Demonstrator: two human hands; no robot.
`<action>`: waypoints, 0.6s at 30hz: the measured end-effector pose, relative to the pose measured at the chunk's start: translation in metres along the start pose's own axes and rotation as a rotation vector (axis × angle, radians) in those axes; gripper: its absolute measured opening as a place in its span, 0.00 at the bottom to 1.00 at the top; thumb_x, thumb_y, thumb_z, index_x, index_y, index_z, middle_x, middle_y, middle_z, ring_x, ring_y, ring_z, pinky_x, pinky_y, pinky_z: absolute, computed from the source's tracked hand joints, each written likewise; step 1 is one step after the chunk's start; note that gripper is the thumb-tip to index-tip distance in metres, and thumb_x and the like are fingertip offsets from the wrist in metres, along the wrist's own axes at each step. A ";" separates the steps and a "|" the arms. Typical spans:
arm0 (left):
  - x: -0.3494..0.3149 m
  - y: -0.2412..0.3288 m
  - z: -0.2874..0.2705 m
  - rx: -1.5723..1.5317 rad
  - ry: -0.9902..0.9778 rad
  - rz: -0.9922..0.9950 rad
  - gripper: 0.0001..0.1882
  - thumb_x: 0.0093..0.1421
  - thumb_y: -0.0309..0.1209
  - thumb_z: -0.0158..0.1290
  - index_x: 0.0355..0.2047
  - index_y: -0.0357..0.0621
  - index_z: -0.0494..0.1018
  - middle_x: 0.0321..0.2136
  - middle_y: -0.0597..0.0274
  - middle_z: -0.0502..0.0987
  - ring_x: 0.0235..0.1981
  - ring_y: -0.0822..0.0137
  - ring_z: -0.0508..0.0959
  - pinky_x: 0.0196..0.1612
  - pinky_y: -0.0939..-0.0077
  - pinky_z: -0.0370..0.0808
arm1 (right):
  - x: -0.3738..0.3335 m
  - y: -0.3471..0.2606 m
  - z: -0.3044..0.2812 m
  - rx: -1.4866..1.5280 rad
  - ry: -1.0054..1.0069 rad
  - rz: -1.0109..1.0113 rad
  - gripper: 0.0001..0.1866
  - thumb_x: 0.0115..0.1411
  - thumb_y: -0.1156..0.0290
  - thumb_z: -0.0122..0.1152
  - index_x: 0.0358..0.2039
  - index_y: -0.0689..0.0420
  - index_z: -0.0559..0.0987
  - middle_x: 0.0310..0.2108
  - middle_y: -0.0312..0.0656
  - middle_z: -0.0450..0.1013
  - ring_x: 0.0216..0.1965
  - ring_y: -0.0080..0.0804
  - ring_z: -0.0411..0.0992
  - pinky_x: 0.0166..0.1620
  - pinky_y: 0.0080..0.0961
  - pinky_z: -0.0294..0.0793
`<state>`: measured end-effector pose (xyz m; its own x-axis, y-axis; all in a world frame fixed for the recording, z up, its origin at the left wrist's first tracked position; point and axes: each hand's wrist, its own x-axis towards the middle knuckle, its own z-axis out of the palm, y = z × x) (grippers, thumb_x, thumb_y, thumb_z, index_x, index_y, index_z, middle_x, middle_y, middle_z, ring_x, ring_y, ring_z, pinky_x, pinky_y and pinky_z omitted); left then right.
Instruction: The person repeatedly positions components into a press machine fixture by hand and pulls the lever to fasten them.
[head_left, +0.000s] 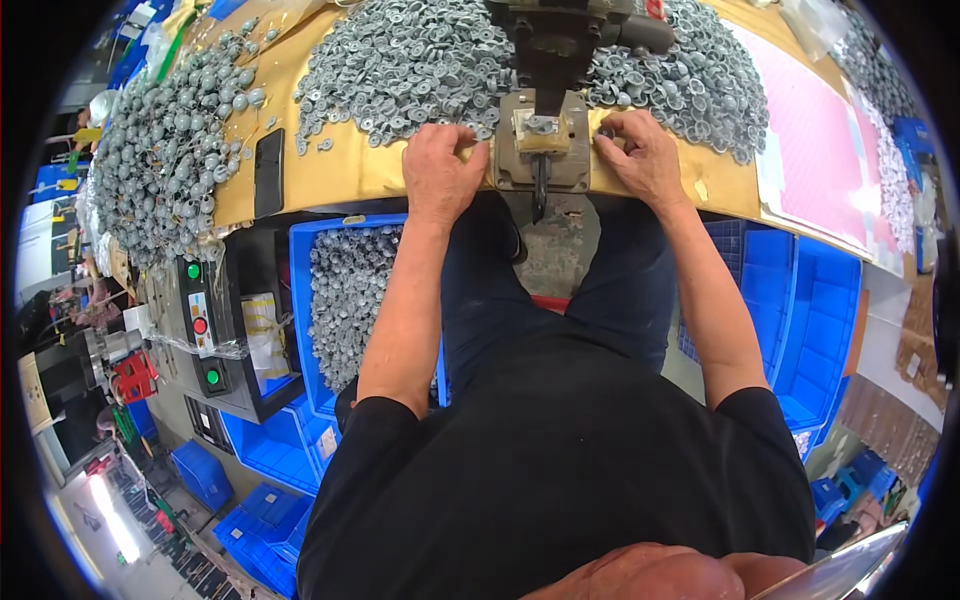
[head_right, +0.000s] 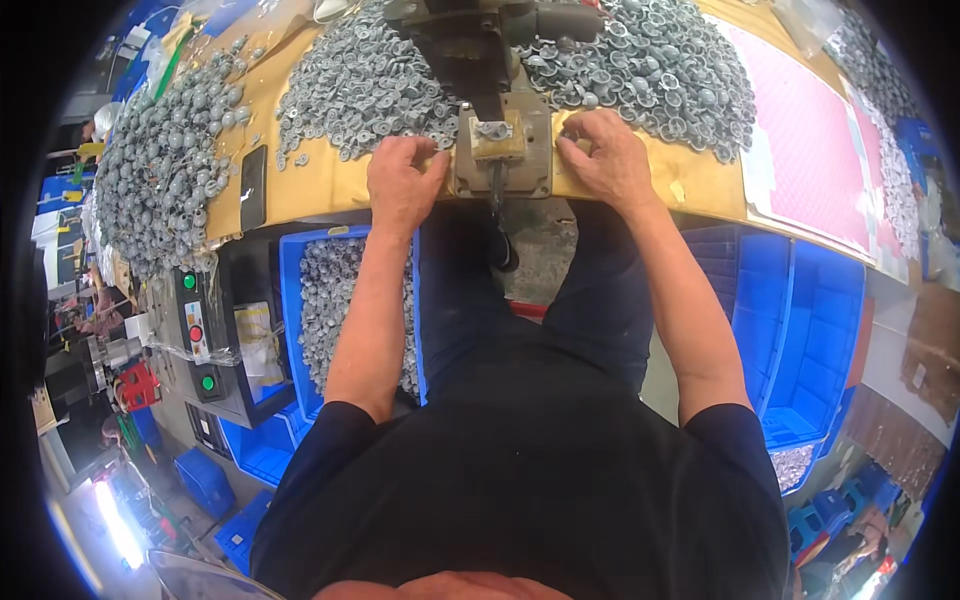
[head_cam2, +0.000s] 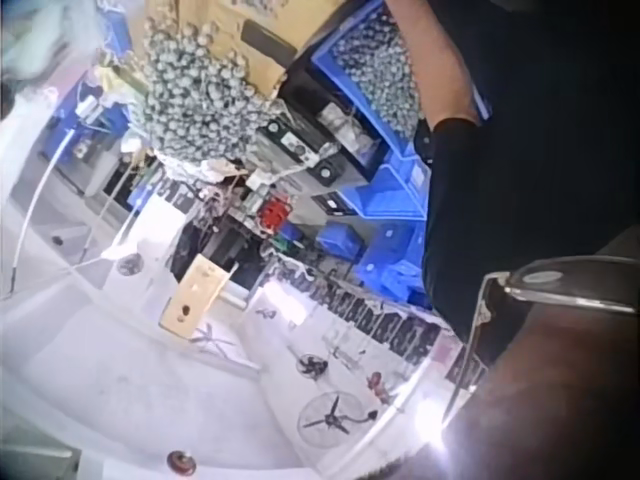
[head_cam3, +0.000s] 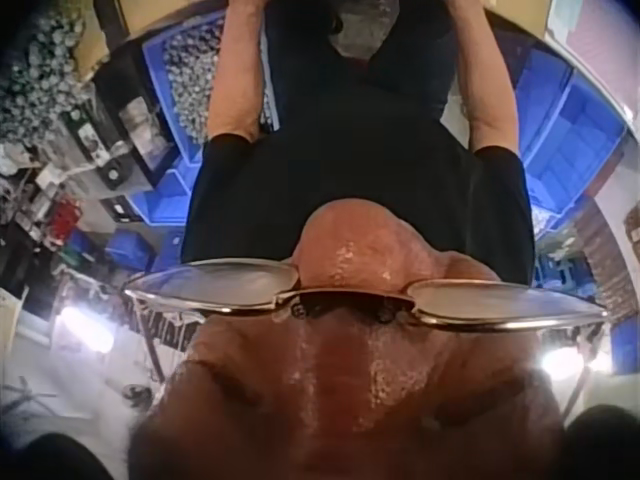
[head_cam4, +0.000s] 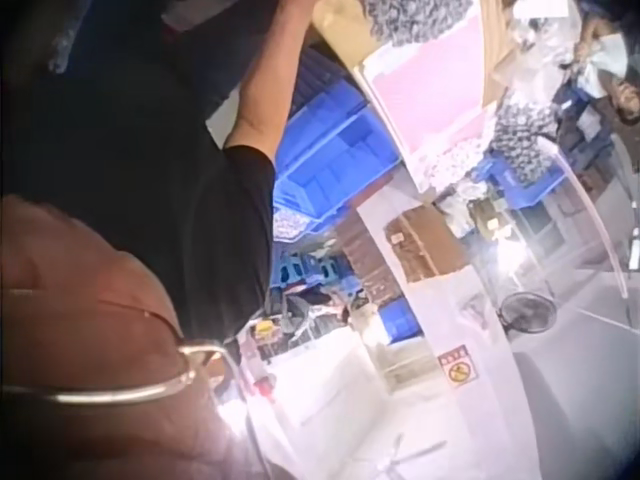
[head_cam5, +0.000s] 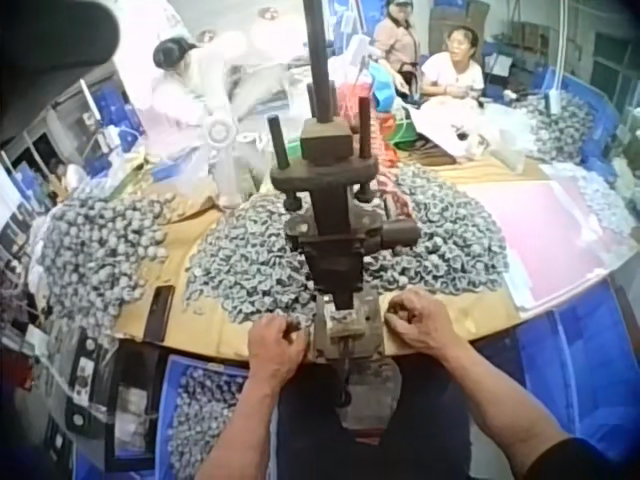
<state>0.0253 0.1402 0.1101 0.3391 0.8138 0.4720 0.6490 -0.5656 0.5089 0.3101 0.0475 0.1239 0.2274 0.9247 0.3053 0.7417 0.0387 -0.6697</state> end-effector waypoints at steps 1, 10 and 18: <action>0.001 0.001 0.000 0.010 0.032 -0.007 0.09 0.52 0.35 0.66 0.30 0.46 0.81 0.31 0.57 0.78 0.36 0.51 0.79 0.42 0.55 0.76 | 0.000 0.002 0.001 -0.006 0.004 0.007 0.08 0.58 0.66 0.69 0.37 0.52 0.83 0.35 0.39 0.77 0.32 0.38 0.77 0.36 0.32 0.77; 0.004 -0.006 -0.016 0.099 -0.009 -0.117 0.12 0.60 0.36 0.57 0.25 0.40 0.80 0.28 0.49 0.78 0.32 0.49 0.79 0.39 0.53 0.76 | 0.004 0.010 0.000 0.106 0.032 -0.062 0.06 0.60 0.68 0.67 0.36 0.54 0.84 0.35 0.40 0.79 0.34 0.36 0.78 0.40 0.32 0.77; 0.000 -0.005 -0.022 0.017 0.064 -0.222 0.12 0.62 0.36 0.57 0.40 0.42 0.82 0.37 0.52 0.81 0.40 0.51 0.81 0.46 0.59 0.79 | 0.021 -0.068 -0.007 0.289 -0.047 0.000 0.18 0.59 0.75 0.67 0.50 0.56 0.77 0.36 0.32 0.79 0.27 0.19 0.70 0.34 0.20 0.73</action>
<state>0.0070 0.1401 0.1227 0.1433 0.9074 0.3951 0.7142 -0.3712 0.5935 0.2690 0.0616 0.1801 0.1931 0.9410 0.2780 0.5299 0.1384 -0.8367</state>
